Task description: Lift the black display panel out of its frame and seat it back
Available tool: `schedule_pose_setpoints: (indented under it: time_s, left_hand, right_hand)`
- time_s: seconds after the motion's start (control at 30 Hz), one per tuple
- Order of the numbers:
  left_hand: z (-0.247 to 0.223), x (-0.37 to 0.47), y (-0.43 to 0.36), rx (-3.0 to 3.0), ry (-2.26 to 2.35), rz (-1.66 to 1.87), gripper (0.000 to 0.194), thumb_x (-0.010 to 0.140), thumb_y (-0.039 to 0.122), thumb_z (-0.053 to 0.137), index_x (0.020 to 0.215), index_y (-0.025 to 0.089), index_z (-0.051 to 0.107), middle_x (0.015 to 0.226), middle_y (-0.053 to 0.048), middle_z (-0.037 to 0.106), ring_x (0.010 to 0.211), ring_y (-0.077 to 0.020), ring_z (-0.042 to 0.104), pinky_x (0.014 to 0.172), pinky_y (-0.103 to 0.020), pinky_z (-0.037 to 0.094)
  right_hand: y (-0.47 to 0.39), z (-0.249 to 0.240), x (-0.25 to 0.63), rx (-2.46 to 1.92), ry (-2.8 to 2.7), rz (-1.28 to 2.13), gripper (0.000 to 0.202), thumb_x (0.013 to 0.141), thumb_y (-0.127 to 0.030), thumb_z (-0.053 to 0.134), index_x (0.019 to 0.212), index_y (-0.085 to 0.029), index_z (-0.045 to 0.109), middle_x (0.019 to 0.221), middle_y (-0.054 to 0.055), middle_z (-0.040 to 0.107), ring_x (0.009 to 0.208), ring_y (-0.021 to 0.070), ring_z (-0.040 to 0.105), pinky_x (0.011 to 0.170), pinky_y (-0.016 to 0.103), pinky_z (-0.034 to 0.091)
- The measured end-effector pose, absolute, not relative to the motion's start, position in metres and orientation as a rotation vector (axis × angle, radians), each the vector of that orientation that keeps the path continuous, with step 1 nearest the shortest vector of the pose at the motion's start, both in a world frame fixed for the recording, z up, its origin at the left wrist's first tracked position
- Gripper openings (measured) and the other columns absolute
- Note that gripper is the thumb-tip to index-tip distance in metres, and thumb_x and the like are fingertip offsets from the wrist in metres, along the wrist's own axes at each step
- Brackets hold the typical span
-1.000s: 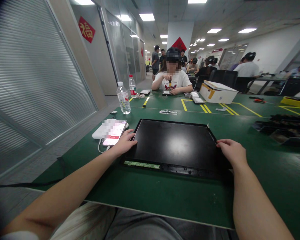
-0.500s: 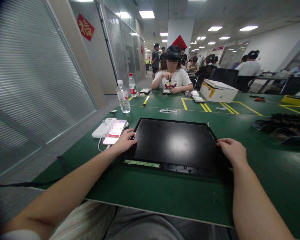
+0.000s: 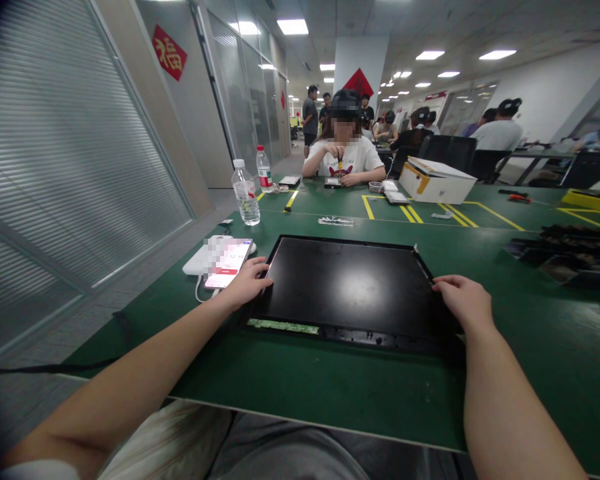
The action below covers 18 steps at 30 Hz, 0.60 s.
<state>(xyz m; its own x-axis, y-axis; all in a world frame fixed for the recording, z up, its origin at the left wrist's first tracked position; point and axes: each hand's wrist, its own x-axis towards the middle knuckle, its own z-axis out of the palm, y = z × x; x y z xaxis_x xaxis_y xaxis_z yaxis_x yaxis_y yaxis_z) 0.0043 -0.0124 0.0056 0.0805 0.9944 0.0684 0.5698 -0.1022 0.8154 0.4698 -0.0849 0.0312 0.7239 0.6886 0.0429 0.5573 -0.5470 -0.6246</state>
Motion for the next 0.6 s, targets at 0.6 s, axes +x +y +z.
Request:
schedule_pose_setpoints:
  time_s: [0.6]
  left_hand:
    - [0.051, -0.007, -0.036, 2.553, 1.289, 0.249, 0.058, 0.086, 0.035, 0.078, 0.141, 0.019, 0.067, 0.161, -0.018, 0.051, 0.147, -0.039, 0.049, 0.121, -0.054, 0.041]
  right_hand:
    - [-0.085, 0.03, 0.467, -2.314, -0.941, 0.22, 0.019, 0.07, -0.028, 0.061, 0.074, -0.025, 0.078, 0.087, 0.005, 0.078, 0.089, 0.0255, 0.066, 0.082, 0.036, 0.046]
